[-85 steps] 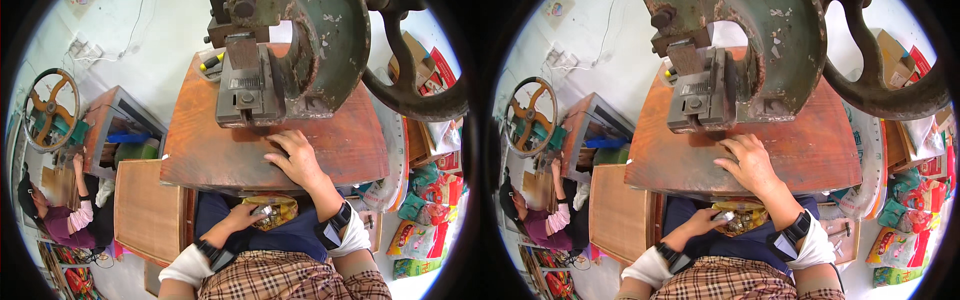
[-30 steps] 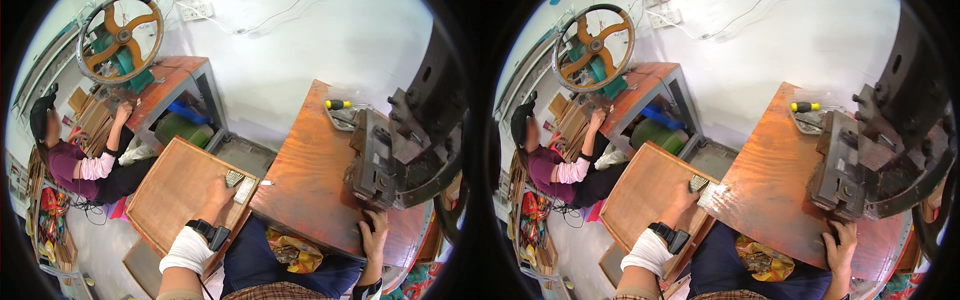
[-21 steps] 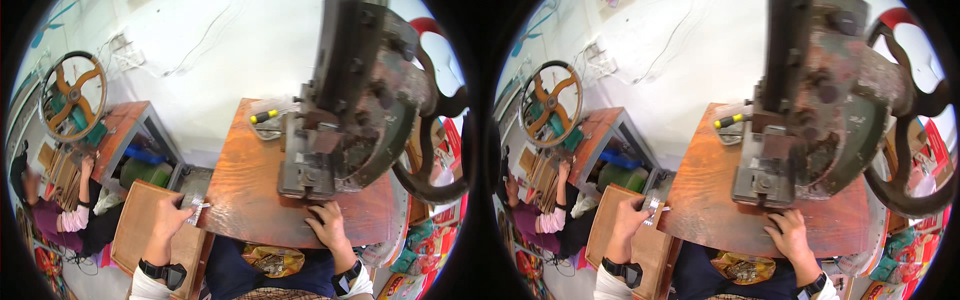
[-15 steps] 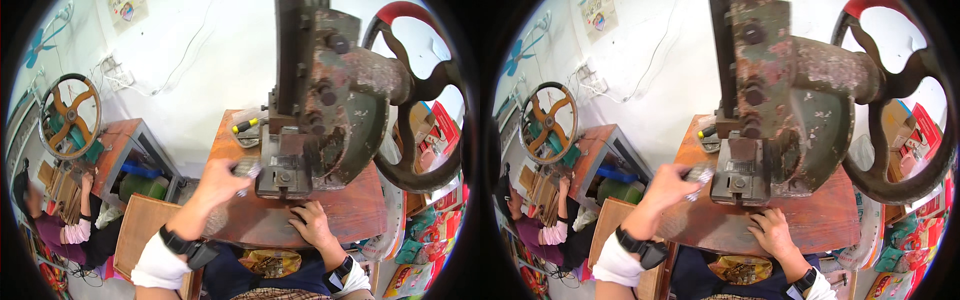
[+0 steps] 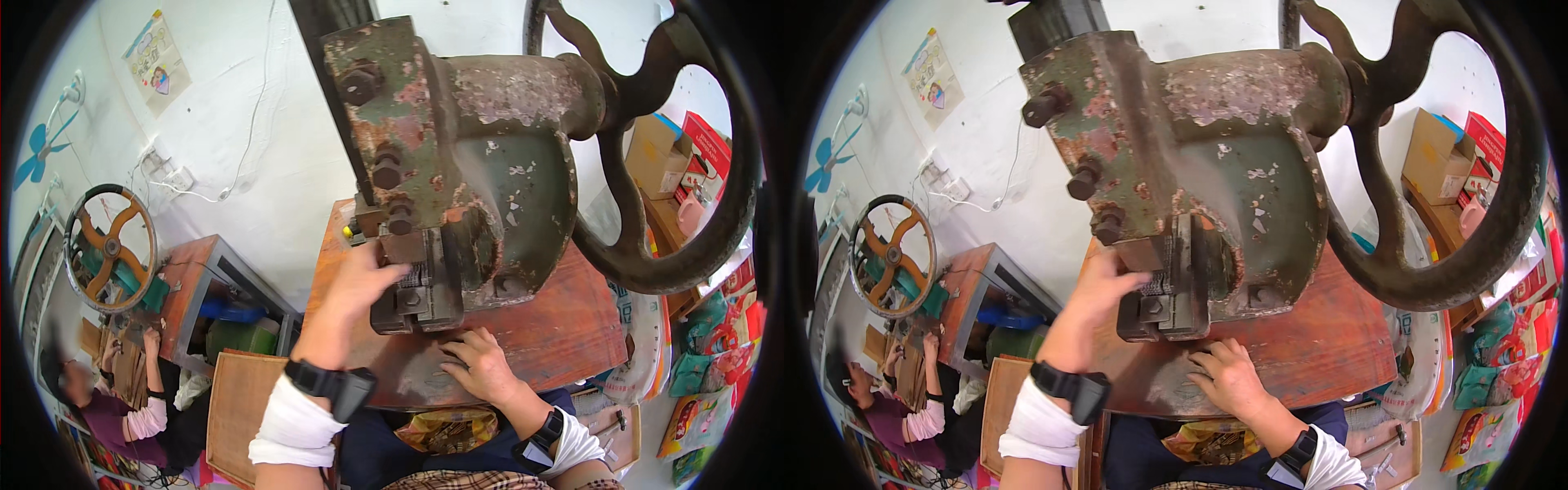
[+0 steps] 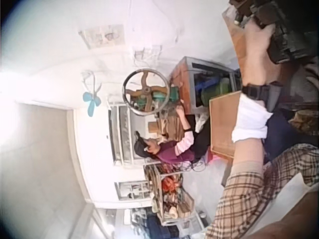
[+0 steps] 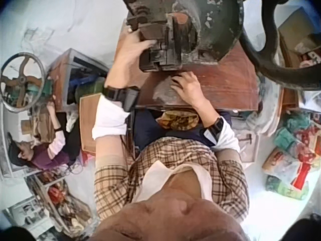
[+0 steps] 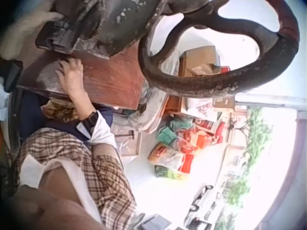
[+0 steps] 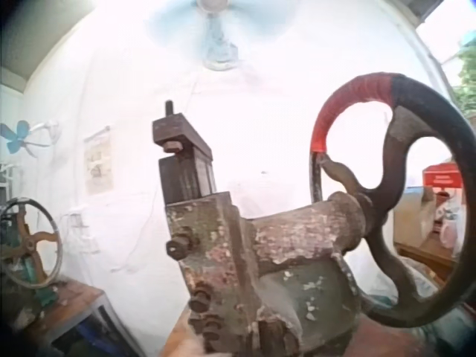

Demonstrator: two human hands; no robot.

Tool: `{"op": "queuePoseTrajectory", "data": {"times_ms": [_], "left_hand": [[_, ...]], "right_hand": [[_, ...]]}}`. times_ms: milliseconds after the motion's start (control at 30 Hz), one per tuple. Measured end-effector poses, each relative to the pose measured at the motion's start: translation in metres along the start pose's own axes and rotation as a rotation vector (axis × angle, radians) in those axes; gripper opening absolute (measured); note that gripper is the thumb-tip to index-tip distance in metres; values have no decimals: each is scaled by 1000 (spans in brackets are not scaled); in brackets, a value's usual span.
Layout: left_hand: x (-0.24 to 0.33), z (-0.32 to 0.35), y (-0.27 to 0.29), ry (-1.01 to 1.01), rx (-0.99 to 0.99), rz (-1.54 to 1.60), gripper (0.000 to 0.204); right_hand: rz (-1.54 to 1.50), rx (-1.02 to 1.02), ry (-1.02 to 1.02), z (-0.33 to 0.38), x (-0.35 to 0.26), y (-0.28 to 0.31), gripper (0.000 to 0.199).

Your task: Operating a manual hand-press machine to process small metal components.

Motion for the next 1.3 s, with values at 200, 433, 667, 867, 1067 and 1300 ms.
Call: {"op": "queuePoseTrajectory", "data": {"times_ms": [200, 433, 667, 867, 1067, 1300], "left_hand": [[-28, 2, 8, -419, 214, -706, 30], [-27, 15, 1, -230, 278, -631, 41], [-46, 16, 4, -61, 277, -403, 45], [-72, 3, 17, -84, 351, -131, 43], [-52, 9, 5, -106, 279, -169, 43], [-51, 12, 10, -28, 233, -338, 46]], "right_hand": [[-9, 4, 3, -3, -4, 0, 32], [-91, 252, 54, -19, -24, 43, 22], [6, 283, 45, -44, -24, 60, 22], [173, 183, 91, -76, -38, 46, 35], [511, -15, 37, -105, -53, 15, 60], [361, 103, 32, -108, -33, 20, 54]]}}
Point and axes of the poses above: each hand's wrist, its own z-axis away from the middle knuckle, its own y-axis out of the back of the hand, x = y × z, the point moved 6 cm from there along -z, towards the middle knuckle, and after that the axes turned 4 degrees about z, right-handed, at the moved point
